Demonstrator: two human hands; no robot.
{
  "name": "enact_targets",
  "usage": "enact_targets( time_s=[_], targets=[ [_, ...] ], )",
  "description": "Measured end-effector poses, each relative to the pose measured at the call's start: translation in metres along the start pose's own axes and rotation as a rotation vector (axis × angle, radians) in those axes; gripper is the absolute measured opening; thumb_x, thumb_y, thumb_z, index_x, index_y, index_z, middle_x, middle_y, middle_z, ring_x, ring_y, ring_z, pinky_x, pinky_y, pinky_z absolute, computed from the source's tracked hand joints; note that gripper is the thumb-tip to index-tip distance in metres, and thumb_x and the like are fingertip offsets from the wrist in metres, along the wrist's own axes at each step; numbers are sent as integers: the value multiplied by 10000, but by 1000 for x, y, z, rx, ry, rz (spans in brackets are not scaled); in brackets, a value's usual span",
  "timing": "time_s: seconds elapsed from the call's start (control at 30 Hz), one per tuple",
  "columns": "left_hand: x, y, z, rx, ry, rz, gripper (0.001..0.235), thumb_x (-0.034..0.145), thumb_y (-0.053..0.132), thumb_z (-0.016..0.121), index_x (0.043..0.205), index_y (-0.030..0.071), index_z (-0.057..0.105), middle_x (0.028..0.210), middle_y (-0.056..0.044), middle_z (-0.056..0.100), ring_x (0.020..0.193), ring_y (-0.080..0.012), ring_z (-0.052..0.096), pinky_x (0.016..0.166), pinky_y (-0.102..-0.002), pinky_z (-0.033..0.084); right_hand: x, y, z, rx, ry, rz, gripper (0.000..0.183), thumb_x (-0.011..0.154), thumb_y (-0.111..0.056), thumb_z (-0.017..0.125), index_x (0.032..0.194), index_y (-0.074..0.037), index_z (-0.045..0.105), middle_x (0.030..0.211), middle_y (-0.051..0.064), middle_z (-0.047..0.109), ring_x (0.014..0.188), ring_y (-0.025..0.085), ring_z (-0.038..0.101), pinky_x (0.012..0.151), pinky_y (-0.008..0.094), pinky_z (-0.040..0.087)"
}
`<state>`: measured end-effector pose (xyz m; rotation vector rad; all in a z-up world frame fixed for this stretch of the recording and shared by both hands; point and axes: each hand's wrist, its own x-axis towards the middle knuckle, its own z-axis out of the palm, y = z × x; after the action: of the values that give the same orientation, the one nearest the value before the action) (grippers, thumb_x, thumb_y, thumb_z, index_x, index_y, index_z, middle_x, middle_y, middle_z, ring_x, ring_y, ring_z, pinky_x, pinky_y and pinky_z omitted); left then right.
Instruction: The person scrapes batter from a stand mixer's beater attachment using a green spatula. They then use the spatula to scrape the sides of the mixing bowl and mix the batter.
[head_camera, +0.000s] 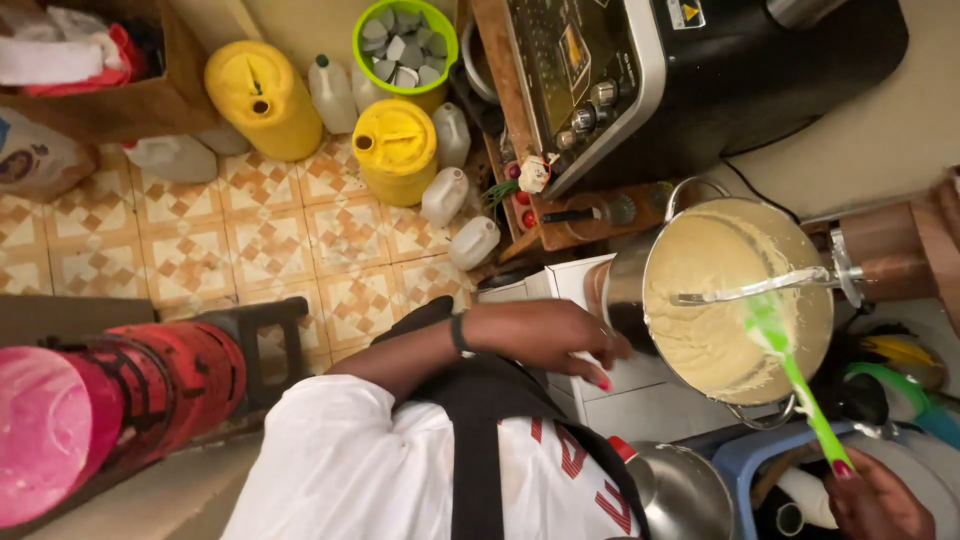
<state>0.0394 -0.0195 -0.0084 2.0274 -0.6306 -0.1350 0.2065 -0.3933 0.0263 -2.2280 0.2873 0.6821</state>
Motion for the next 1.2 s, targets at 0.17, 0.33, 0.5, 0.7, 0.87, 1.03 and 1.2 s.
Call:
enact_targets(
  time_s=[0.17,0.33,0.5,0.7,0.87,1.03,1.2],
  targets=[
    [16,-5,9,-38,-136,38,599,832,395,499,1313,68,359,1108,-41,625,1017,-265,590,774,-330,446,-48,-16,46,-30,281,-137,279,977,-191,558,1172,8,569,690,122,413,592,158,357,545,299,309],
    [34,-5,23,-212,-216,105,805,809,527,390,1350,-52,243,1466,-183,172,1360,-305,204,1093,-357,201,2,-18,59,780,-714,-273,390,923,-146,462,1240,69,389,650,-23,451,399,15,378,284,103,352],
    [80,-2,49,-426,-142,-20,992,700,591,396,1375,-70,93,1453,-230,153,1316,-327,260,1059,-357,240,-24,-63,93,1234,-1045,-91,175,988,-181,462,1093,-42,441,624,-52,494,399,27,398,337,157,363],
    [138,17,45,-1002,29,-315,1061,514,588,438,1335,-43,207,1348,-202,327,1197,-312,368,928,-385,350,-27,-77,93,1546,-1131,-95,154,1080,-127,457,1087,26,433,647,7,474,384,74,398,541,260,353],
    [285,-159,236,-516,359,775,1511,207,989,413,1420,102,265,1387,-10,372,1230,-137,427,1172,-228,160,26,-38,81,1712,-958,-154,253,1116,-195,307,1047,40,369,395,3,340,296,63,311,303,128,218],
    [207,-31,124,-1569,422,154,138,774,108,636,863,12,591,781,-44,620,718,-160,657,583,-273,559,20,-43,97,1741,-784,-192,272,980,-167,350,1101,59,440,927,190,562,893,264,490,748,321,410],
    [180,6,74,-1739,439,120,137,792,13,673,840,-59,567,798,-116,574,718,-251,650,598,-366,573,-14,-78,117,1888,-971,-170,43,881,-34,528,845,-49,545,679,-65,582,466,20,572,366,105,408]
  ],
)
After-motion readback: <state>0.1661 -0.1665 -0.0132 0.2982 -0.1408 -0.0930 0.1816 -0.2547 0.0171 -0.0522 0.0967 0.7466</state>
